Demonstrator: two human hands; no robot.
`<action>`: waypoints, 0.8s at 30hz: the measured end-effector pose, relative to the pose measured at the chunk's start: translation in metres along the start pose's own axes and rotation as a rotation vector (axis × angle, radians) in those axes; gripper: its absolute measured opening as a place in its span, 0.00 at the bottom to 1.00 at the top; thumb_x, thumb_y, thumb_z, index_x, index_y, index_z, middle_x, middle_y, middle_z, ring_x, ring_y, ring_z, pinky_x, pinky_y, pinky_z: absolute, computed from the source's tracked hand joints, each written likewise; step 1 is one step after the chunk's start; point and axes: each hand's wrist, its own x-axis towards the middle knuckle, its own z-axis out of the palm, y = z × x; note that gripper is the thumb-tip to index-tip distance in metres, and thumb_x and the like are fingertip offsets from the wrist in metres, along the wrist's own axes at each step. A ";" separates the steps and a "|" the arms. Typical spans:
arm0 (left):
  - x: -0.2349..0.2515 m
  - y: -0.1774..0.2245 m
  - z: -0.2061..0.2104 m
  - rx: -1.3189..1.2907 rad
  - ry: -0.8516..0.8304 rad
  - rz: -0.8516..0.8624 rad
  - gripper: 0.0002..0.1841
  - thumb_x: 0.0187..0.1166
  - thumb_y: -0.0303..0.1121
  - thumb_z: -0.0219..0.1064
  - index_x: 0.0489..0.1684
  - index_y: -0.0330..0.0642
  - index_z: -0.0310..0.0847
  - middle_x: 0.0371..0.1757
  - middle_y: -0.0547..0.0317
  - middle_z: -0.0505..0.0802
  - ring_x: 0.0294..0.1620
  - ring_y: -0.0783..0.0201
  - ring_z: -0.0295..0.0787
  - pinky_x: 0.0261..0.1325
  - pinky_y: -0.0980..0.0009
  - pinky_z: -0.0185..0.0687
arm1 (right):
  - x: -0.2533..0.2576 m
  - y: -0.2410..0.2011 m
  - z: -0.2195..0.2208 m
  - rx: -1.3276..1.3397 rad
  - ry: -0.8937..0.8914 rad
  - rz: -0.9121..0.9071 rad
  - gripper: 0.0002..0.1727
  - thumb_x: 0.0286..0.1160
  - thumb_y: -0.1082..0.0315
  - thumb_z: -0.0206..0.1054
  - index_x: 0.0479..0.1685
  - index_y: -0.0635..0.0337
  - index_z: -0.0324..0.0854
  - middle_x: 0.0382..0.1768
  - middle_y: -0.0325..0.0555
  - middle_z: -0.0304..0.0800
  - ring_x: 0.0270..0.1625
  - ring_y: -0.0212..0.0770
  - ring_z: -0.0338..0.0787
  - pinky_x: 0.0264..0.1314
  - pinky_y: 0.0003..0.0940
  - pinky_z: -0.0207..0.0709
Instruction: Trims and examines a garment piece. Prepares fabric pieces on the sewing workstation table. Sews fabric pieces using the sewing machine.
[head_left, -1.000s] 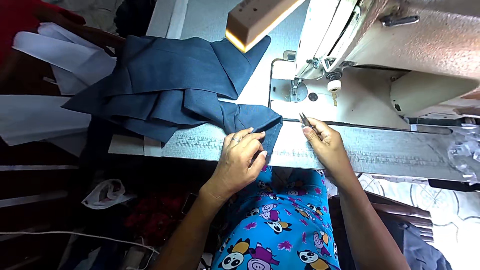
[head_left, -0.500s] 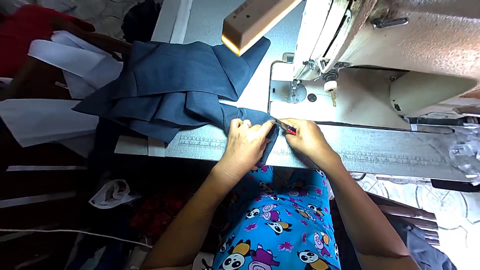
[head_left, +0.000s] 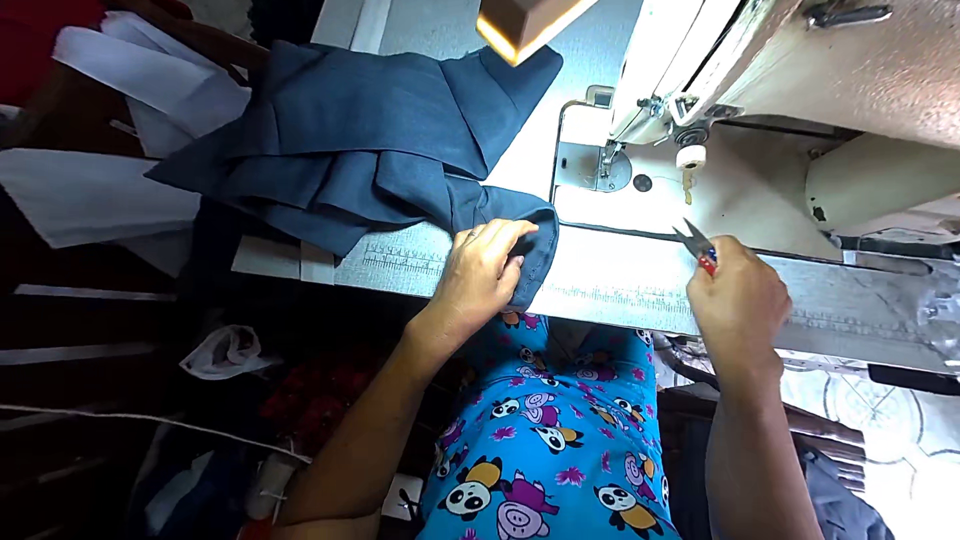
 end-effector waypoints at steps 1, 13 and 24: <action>-0.002 0.001 0.001 -0.019 0.005 -0.012 0.18 0.77 0.22 0.64 0.65 0.34 0.84 0.62 0.44 0.92 0.65 0.45 0.88 0.70 0.42 0.74 | -0.001 0.003 0.000 0.013 0.001 0.009 0.12 0.80 0.78 0.59 0.57 0.72 0.82 0.51 0.74 0.87 0.49 0.77 0.88 0.41 0.76 0.73; -0.005 0.003 0.010 -0.019 0.050 0.059 0.11 0.75 0.26 0.70 0.51 0.38 0.93 0.57 0.47 0.93 0.62 0.43 0.86 0.61 0.45 0.75 | -0.009 -0.051 0.049 0.339 -0.137 -0.548 0.13 0.63 0.79 0.70 0.47 0.63 0.91 0.30 0.55 0.92 0.30 0.57 0.91 0.27 0.58 0.77; 0.001 0.001 0.013 0.063 0.016 0.177 0.14 0.76 0.25 0.64 0.51 0.46 0.95 0.49 0.53 0.96 0.57 0.44 0.87 0.57 0.44 0.70 | -0.011 -0.035 -0.001 0.838 -0.387 -0.433 0.04 0.81 0.67 0.64 0.38 0.53 0.81 0.23 0.25 0.76 0.20 0.14 0.69 0.22 0.10 0.62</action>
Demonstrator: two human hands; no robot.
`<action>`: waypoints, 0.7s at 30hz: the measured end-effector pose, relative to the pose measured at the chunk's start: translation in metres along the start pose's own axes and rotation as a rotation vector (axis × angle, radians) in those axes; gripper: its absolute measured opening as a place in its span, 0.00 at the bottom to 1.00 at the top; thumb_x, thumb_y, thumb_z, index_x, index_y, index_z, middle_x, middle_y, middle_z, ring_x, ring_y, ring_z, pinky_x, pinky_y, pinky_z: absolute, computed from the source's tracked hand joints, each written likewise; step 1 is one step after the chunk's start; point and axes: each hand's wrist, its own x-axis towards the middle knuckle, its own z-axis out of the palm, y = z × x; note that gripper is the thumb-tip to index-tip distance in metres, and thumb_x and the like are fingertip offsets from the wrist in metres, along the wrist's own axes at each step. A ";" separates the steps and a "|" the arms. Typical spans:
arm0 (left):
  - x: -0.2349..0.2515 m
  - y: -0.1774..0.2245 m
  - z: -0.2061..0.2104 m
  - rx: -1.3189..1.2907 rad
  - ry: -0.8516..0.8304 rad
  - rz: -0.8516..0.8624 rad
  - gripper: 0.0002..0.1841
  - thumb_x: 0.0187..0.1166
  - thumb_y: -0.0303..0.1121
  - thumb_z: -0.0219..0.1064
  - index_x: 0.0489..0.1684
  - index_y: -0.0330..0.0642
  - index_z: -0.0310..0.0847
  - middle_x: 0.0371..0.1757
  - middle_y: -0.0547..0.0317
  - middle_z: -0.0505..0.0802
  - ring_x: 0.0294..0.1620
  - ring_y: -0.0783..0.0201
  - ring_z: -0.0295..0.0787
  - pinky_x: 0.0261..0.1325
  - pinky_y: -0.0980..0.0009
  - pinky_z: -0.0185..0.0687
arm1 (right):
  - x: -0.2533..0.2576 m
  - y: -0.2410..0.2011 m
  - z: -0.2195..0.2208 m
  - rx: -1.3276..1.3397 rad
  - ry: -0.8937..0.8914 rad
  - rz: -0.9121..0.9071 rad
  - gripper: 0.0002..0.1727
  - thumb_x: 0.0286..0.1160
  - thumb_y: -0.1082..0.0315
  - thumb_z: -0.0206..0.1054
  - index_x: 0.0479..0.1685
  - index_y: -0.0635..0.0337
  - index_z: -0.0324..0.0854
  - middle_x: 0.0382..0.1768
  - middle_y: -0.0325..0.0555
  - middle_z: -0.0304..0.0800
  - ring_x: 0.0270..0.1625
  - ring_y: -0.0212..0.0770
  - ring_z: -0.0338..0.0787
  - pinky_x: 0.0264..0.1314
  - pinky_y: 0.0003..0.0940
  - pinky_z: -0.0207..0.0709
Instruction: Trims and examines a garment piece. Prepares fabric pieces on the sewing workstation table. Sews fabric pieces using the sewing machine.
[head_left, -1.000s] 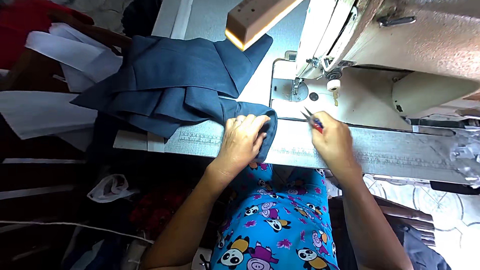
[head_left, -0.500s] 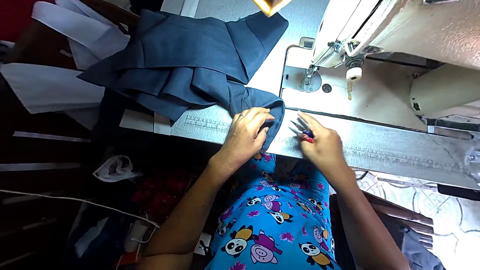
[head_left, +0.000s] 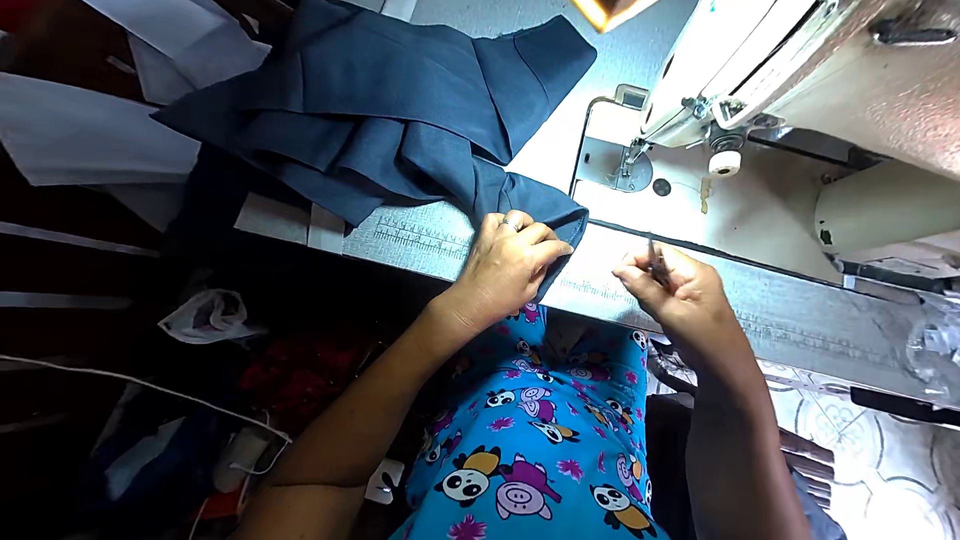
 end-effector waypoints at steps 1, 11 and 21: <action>-0.002 -0.001 -0.001 -0.022 -0.002 -0.011 0.16 0.75 0.23 0.62 0.53 0.44 0.94 0.50 0.54 0.97 0.58 0.44 0.88 0.59 0.43 0.69 | -0.005 0.000 -0.004 -0.001 0.024 0.002 0.03 0.81 0.66 0.64 0.39 0.52 0.81 0.23 0.24 0.75 0.19 0.13 0.68 0.22 0.10 0.62; -0.007 0.005 0.001 -0.039 -0.009 -0.071 0.12 0.76 0.30 0.69 0.52 0.39 0.92 0.54 0.50 0.96 0.64 0.42 0.86 0.63 0.41 0.71 | -0.001 0.029 0.038 -0.526 0.161 -0.113 0.23 0.65 0.80 0.68 0.63 0.65 0.88 0.42 0.56 0.96 0.37 0.55 0.94 0.36 0.57 0.85; -0.012 -0.002 0.000 -0.213 0.023 -0.214 0.17 0.78 0.30 0.65 0.64 0.38 0.85 0.59 0.50 0.94 0.66 0.45 0.83 0.68 0.42 0.68 | -0.004 0.030 0.025 -0.236 0.005 0.008 0.05 0.72 0.72 0.68 0.42 0.59 0.87 0.24 0.36 0.83 0.23 0.27 0.78 0.26 0.26 0.71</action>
